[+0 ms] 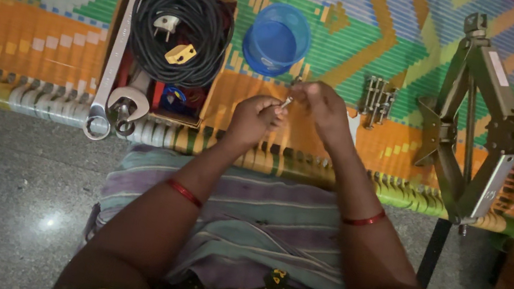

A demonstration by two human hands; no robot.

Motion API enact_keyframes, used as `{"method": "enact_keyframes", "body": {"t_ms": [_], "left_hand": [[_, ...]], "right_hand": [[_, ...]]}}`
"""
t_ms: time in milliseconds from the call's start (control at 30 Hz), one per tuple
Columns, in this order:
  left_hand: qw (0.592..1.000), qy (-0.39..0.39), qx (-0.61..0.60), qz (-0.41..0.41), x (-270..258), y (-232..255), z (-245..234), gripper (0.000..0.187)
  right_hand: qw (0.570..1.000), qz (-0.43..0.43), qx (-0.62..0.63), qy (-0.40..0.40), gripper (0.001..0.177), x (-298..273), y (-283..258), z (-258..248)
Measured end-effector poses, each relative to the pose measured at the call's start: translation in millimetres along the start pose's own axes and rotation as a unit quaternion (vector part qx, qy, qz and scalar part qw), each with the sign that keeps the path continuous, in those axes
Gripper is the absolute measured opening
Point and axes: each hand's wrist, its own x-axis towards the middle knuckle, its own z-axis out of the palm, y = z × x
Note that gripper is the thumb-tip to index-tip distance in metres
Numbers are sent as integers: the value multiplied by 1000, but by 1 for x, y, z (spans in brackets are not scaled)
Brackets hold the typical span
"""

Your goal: The person repeatedly picks up small metal fasteners and nuts, threads them together by hand, and places the assembled pieces on the cot. The hands work over a patterned woven surface with tools and parts nearby.

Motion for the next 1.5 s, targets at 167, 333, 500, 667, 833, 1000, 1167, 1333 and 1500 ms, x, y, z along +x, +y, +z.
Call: {"method": "enact_keyframes", "body": {"t_ms": [167, 333, 500, 667, 833, 1000, 1167, 1333, 1500], "left_hand": [[999, 7, 41, -19, 3, 0, -2, 26], [999, 8, -36, -24, 1, 5, -1, 27], [999, -12, -5, -38, 2, 6, -3, 26], [997, 27, -68, -37, 6, 1, -4, 22], [997, 14, -67, -33, 4, -1, -4, 19], [999, 27, -7, -36, 3, 3, -3, 22], [997, 26, -39, -58, 3, 9, -3, 21], [997, 33, -19, -71, 2, 10, -2, 21], [993, 50, -78, -70, 4, 9, -4, 21]], "right_hand": [[992, 108, 22, -62, 78, 1, 8, -4], [993, 113, 15, 0, 87, 2, 19, -11], [992, 89, 91, -24, 72, 5, 21, -1], [988, 79, 116, -66, 73, 0, 18, -1], [990, 119, 54, -43, 67, 5, 13, 1], [980, 155, 101, -73, 64, 5, 12, 5], [990, 99, 97, -21, 71, 2, 11, -5], [980, 185, 50, -46, 63, 9, 17, 5], [990, 96, 102, -36, 70, 6, 28, -2]]}}
